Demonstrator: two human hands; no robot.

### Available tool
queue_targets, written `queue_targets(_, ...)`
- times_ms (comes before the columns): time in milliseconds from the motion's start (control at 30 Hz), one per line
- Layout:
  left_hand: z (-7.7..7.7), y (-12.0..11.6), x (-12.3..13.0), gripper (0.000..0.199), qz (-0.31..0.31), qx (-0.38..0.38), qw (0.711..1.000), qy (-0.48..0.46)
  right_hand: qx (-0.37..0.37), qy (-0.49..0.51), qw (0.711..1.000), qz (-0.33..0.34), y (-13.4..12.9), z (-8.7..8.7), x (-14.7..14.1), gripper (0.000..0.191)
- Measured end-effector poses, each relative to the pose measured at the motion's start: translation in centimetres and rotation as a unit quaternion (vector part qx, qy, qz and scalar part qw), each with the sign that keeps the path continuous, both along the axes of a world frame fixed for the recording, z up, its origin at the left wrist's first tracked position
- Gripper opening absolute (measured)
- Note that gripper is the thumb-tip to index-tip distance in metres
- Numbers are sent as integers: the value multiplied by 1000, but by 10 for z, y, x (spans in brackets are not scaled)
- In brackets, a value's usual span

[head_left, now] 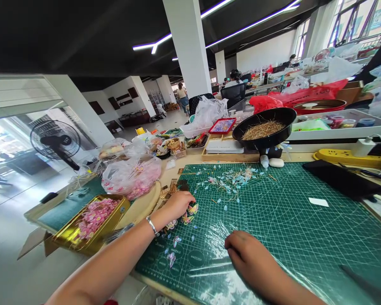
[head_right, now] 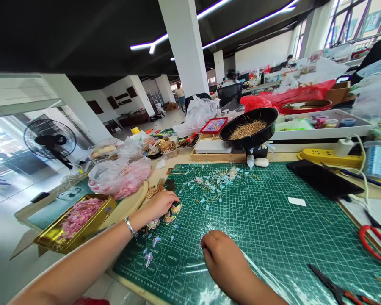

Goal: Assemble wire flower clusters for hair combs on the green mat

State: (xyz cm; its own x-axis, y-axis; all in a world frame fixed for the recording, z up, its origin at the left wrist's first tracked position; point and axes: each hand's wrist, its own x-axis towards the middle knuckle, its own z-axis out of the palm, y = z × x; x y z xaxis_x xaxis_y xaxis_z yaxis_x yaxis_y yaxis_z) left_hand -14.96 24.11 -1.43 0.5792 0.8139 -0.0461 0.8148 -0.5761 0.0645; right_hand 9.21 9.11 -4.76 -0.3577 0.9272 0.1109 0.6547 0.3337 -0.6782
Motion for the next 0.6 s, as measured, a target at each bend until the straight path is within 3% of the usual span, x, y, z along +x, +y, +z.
queue_targets(200,2,0,-1,37,1,-25,999,-24,1,-2,1000,-2,1,0,0,18)
queue_targets(367,14,5,0,28,4,-13,1000,-17,-2,1,1000,1,1,-2,0,17)
queue_targets(467,25,21,8,24,21,19,999,-41,0,2,1000,-2,0,-3,-1,17)
queue_targets(600,35,63,39,25,60,51,995,-61,-5,1,1000,-8,0,-3,-1,18)
